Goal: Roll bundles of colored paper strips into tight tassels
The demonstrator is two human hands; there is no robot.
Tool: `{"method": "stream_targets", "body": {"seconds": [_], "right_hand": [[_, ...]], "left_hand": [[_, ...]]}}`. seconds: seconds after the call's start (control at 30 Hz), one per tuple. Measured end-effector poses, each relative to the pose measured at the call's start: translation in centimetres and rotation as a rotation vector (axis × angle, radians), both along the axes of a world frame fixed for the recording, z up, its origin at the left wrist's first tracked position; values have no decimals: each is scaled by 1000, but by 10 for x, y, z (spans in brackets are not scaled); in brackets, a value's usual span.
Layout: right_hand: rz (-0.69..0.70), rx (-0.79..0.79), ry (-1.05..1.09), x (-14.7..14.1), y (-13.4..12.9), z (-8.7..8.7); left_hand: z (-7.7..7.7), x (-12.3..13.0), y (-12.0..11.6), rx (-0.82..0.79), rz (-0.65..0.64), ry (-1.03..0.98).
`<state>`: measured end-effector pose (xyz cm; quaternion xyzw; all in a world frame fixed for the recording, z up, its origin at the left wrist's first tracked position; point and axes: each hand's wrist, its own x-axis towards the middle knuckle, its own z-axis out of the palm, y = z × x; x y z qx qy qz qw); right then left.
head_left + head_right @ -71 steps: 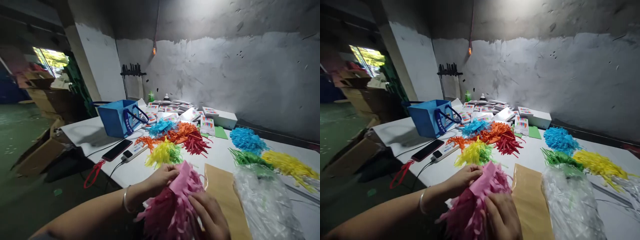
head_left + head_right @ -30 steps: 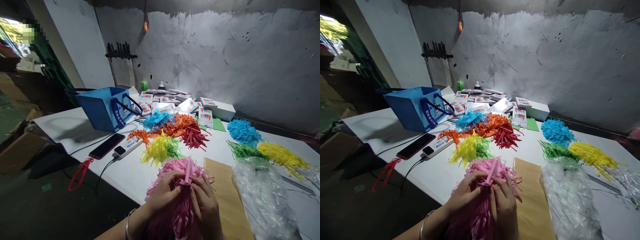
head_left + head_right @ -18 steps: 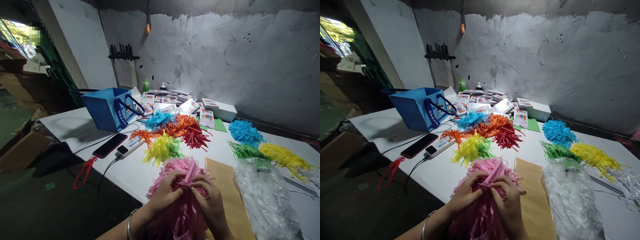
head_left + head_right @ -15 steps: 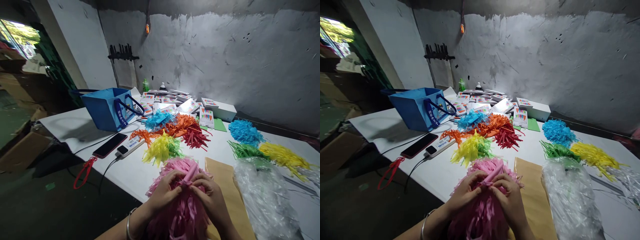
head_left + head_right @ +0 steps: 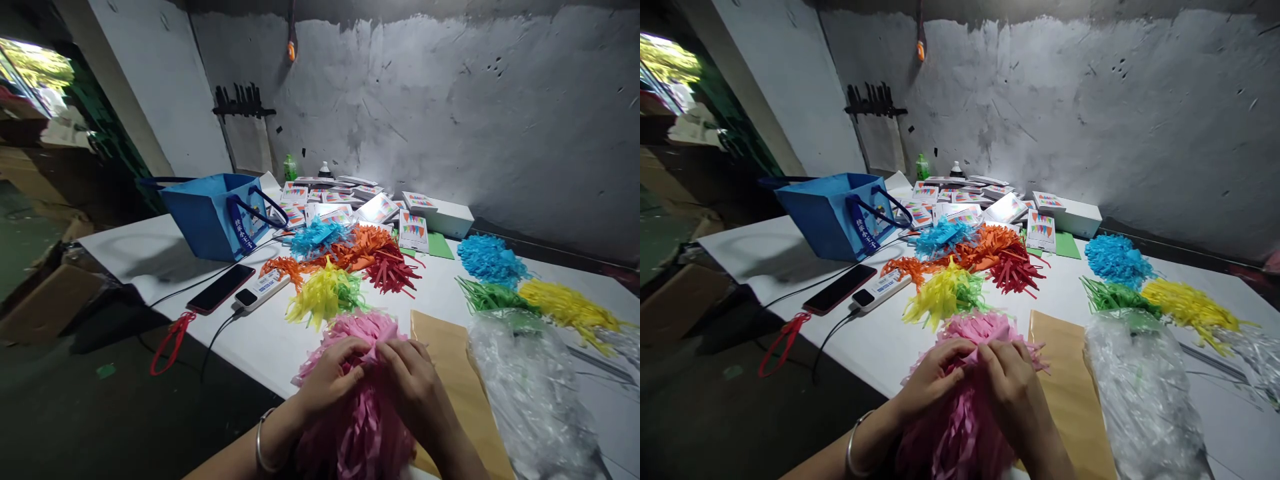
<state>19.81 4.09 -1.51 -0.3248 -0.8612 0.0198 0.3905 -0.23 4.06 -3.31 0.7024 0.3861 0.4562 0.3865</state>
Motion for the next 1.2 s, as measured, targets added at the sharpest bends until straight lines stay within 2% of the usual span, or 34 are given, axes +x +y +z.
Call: {"method": "stream_targets", "body": {"seconds": [0.13, 0.3, 0.43, 0.53, 0.63, 0.77, 0.87, 1.03, 1.2], "right_hand": [[19, -214, 61, 6, 6, 3], [151, -550, 39, 17, 22, 29], [234, -702, 3, 25, 33, 41], [209, -705, 25, 25, 35, 38], [164, -634, 82, 22, 31, 31], [218, -532, 101, 20, 23, 28], [244, -517, 85, 21, 18, 31], [237, -510, 77, 23, 16, 34], [185, -419, 107, 20, 17, 26]], "left_hand": [[0, -2, 2, 12, -14, 34], [6, -9, 10, 22, -119, 101], [10, -13, 15, 10, -190, 108], [11, -14, 16, -1, -214, 113], [11, -14, 16, -10, -195, 108], [9, -14, 16, -15, -169, 95], [8, -14, 16, -11, -175, 90], [6, -14, 17, 1, -185, 98], [7, -15, 14, 19, -180, 117]]}}
